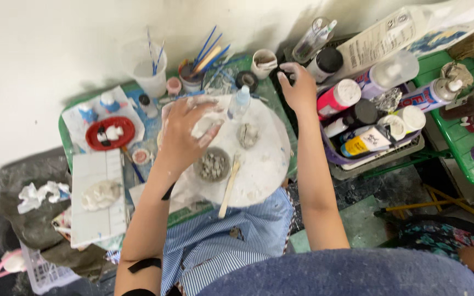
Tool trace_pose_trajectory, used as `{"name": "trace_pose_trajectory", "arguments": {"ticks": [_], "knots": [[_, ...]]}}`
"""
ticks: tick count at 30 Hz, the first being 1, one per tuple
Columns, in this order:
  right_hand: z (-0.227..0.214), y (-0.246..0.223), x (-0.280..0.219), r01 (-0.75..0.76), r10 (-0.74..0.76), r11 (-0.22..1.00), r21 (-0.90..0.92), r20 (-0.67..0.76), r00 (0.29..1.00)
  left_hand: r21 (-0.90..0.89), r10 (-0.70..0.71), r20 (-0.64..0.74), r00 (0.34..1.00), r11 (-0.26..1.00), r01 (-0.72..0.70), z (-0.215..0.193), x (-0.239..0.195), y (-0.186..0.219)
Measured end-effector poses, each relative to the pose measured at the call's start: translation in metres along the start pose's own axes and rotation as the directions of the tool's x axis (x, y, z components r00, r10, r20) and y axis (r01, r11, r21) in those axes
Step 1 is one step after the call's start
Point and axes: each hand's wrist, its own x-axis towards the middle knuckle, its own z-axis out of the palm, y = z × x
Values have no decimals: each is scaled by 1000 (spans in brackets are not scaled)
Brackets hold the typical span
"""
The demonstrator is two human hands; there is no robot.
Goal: The person is modeling a clay figure by hand, taking small pieces of clay from a bowl and pressing them onto a larger base on a turntable. They use a wooden sculpting tool to press the pieces together and pick up a small star-shaped clay decoration to attach to the work.
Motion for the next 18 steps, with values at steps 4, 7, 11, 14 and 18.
{"name": "trace_pose_trajectory", "arguments": {"ticks": [4, 7, 11, 14, 18], "knots": [[37, 52, 64, -50, 78, 965, -256, 98, 992, 40, -57, 41, 998, 998, 55, 13, 66, -30], [52, 70, 99, -180, 287, 921, -346, 287, 914, -22, -46, 106, 993, 999, 49, 37, 115, -56], [65, 70, 120, -205, 412, 849, -487, 367, 834, 60, -79, 274, 959, 996, 65, 85, 163, -83], [65, 74, 117, -257, 434, 856, -449, 355, 828, 77, -215, 421, 881, 976, 202, 111, 178, -100], [66, 87, 111, -229, 327, 929, -291, 353, 877, 104, -187, 427, 885, 982, 158, 142, 182, -128]]}}
